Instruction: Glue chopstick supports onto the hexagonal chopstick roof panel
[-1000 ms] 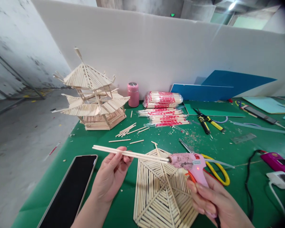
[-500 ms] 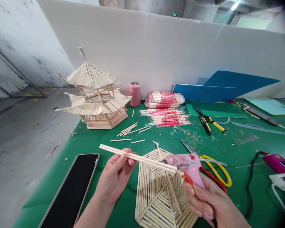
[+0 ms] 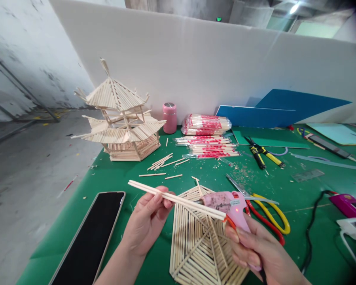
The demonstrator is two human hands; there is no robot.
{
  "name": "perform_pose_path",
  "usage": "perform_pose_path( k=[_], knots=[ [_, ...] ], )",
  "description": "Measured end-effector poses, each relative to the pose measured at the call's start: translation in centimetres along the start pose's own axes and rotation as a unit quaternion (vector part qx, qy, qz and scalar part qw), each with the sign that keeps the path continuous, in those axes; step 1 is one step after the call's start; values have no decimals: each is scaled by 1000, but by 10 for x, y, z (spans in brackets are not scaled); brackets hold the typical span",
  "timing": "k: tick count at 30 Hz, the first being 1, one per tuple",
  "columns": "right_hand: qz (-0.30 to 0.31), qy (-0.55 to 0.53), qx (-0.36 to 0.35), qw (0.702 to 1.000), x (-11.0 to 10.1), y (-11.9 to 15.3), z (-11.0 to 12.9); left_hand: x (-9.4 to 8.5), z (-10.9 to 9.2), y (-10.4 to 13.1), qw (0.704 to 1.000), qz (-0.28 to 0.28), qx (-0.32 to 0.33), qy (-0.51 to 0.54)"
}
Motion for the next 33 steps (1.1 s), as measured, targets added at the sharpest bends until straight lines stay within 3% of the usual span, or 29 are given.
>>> perform_pose_path(
  k=[9,18,33],
  knots=[
    [-51,37,-15,998,-14,9,8,-2,-7,-2,1000,-20,12,-3],
    [-31,27,-25,999,-15,15,10,-5,-10,-4,999,-27,20,2],
    [-63,27,-42,997,-30,23,14,-8,-13,-6,999,-24,36,-5]
  ],
)
Point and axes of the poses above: each hand's wrist, its own y-axis away from the middle knuckle, its own x-axis out of the palm, z = x × y, the point moved 9 cm from there along -y, towards the middle knuckle, and after that the axes turned 3 degrees about -y, right-handed, at the moved point
